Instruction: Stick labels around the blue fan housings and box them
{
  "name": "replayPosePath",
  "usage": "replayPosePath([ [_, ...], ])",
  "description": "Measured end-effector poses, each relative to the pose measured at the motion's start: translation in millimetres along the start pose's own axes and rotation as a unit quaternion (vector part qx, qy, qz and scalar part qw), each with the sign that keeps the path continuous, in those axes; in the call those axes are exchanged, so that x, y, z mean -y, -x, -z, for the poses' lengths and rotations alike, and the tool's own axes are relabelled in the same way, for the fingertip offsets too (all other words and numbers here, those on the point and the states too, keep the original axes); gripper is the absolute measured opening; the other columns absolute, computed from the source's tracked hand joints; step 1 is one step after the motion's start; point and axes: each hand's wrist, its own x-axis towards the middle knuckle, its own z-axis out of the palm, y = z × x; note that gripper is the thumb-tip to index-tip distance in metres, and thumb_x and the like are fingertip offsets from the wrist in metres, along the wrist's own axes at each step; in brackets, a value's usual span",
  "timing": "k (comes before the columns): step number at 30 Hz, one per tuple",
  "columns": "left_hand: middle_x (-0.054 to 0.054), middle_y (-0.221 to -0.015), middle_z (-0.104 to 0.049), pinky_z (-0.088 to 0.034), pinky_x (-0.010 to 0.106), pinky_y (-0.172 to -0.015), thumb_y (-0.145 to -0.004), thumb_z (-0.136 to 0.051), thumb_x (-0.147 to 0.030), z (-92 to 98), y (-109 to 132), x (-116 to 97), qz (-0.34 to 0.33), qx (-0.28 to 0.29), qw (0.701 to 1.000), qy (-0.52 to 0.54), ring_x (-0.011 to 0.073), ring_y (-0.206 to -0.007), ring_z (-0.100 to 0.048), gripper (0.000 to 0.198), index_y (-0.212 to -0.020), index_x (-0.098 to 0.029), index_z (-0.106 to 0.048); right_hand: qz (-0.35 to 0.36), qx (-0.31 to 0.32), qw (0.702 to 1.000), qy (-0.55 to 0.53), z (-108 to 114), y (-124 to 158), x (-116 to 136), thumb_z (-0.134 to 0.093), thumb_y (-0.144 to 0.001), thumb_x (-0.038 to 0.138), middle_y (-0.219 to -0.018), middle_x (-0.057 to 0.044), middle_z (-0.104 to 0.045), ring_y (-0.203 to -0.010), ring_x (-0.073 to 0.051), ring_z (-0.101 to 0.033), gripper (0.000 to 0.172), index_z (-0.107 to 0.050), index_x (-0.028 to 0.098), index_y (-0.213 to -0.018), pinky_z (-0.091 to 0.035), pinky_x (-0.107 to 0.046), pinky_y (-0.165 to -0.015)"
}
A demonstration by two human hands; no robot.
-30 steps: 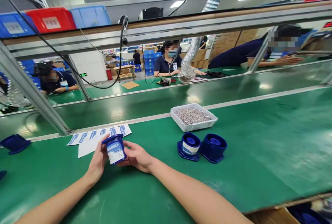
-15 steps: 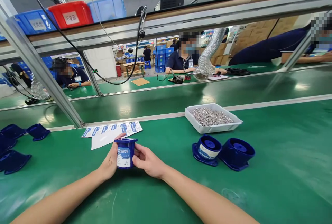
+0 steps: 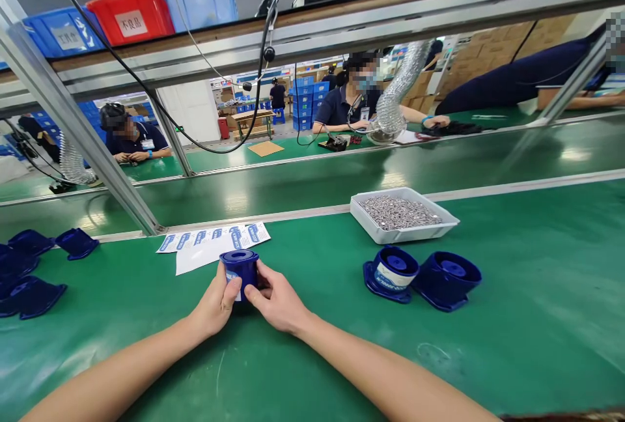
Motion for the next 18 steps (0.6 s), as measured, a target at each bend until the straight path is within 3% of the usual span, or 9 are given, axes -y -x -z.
replayPosePath([
  [4, 0.017, -0.131, -0.063, -0.051, 0.043, -0.096, -0.103, -0.042, -0.062, 1.7, -2, -5, 0.0, 0.012, 1.0, -0.02, 0.0281, -0.11, -0.065, 0.065, -0.147, -0.015, -0.032, -0.002, -0.026, 0.999, -0.024, 2, -4, 0, -0.083, -0.082, 0.06, -0.119, -0.012, -0.067, -0.106, -0.017, -0.064, 0.08, -0.057, 0.012, -0.14, -0.058, -0.028, -0.094],
  [7, 0.014, -0.131, -0.065, -0.051, 0.042, -0.097, -0.097, -0.059, -0.057, -0.6, -2, -6, 0.015, 0.019, 1.0, 0.003, 0.0302, -0.114, -0.066, 0.07, -0.149, -0.018, -0.032, -0.007, -0.022, 0.998, -0.064, 7, -9, 5, -0.085, -0.079, 0.059, -0.123, -0.012, -0.067, -0.11, -0.018, -0.065, 0.081, -0.057, 0.015, -0.141, -0.057, -0.033, -0.102],
  [10, 0.012, -0.135, -0.065, -0.05, 0.043, -0.105, -0.081, -0.083, -0.046, -8.4, -2, -4, 0.016, 0.018, 0.998, 0.051, 0.032, -0.123, -0.063, 0.088, -0.151, -0.021, -0.037, -0.028, 0.021, 0.992, -0.125, 15, -12, 13, -0.08, -0.082, 0.068, -0.125, -0.014, -0.067, -0.107, -0.021, -0.068, 0.082, -0.057, 0.016, -0.141, -0.06, -0.04, -0.1],
  [15, 0.017, -0.152, -0.047, -0.043, 0.048, -0.117, -0.065, -0.096, -0.041, -14.3, -2, 5, -0.064, -0.065, 0.978, 0.185, 0.0347, -0.14, -0.051, 0.124, -0.157, -0.026, -0.015, -0.067, 0.094, 0.975, -0.192, 27, -9, 23, -0.086, -0.077, 0.063, -0.123, -0.013, -0.068, -0.103, -0.019, -0.07, 0.077, -0.063, 0.019, -0.135, -0.061, -0.034, -0.092],
  [18, 0.015, -0.154, -0.045, -0.039, 0.051, -0.12, -0.062, -0.098, -0.034, -9.4, -2, 10, -0.076, -0.087, 0.981, 0.155, 0.0347, -0.141, -0.05, 0.121, -0.155, -0.03, -0.021, -0.092, 0.121, 0.969, -0.197, 28, -8, 20, -0.085, -0.081, 0.056, -0.12, -0.012, -0.069, -0.099, -0.016, -0.071, 0.067, -0.066, 0.02, -0.134, -0.059, -0.029, -0.09],
])
